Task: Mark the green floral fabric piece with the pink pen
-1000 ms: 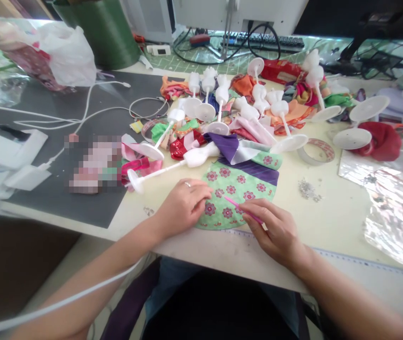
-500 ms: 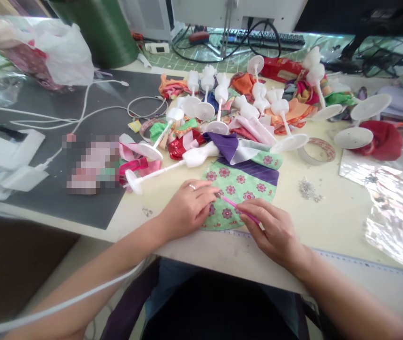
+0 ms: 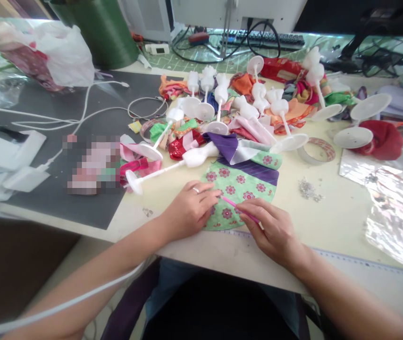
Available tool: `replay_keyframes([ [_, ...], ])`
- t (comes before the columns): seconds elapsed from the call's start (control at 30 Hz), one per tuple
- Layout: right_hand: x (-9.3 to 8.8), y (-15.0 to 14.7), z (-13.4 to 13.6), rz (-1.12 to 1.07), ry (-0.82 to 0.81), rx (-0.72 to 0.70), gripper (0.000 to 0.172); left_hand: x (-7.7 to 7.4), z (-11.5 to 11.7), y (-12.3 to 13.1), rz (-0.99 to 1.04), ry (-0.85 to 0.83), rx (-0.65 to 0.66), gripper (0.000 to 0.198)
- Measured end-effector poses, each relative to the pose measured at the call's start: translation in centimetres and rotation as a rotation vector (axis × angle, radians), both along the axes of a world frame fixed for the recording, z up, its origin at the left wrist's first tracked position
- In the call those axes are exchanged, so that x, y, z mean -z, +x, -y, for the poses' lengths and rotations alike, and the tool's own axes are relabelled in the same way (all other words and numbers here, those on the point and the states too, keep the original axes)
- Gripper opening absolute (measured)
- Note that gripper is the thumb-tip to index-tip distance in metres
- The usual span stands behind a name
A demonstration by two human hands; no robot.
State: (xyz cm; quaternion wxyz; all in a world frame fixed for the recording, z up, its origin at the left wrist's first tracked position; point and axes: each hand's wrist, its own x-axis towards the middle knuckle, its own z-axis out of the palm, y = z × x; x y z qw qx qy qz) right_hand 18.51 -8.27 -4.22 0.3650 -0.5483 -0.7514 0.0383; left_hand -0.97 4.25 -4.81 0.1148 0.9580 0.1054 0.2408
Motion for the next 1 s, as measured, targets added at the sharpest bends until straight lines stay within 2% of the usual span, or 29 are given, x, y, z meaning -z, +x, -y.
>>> replay_keyframes([
  [0.23, -0.4, 0.3, 0.4, -0.059, -0.006, -0.023, 0.022, -0.2, 0.5, 0.2, -0.11, 0.105, -0.007, 0.031],
  [0.3, -0.6, 0.5, 0.6, -0.066, 0.026, -0.014, 0.022, -0.3, 0.5, 0.1, -0.104, 0.046, -0.022, 0.031],
  [0.43, -1.0, 0.7, 0.6, -0.081, 0.076, 0.032, 0.021, -0.6, 0.2, -0.3, -0.085, -0.211, -0.089, 0.034],
  [0.5, -1.1, 0.7, 0.6, -0.084, 0.089, 0.046, 0.021, -0.5, 0.0, -0.5, -0.065, -0.259, -0.105, 0.034],
  [0.63, -1.0, 0.8, 0.6, -0.062, 0.098, 0.054, 0.019, -0.2, 0.0, -0.3, 0.001, -0.192, -0.126, 0.033],
  [0.77, -0.5, 0.9, 0.6, 0.006, 0.112, 0.075, 0.02, -0.8, 0.0, -0.5, 0.063, -0.094, -0.138, 0.028],
  [0.9, 0.2, 0.9, 0.4, 0.194, 0.126, 0.121, 0.021, -2.0, 0.2, -3.3, 0.212, -0.108, -0.253, 0.019],
  [1.0, 0.5, 0.8, 0.4, 0.351, 0.138, 0.154, 0.02, -2.3, 1.0, -7.3, 0.349, -0.154, -0.444, 0.016],
])
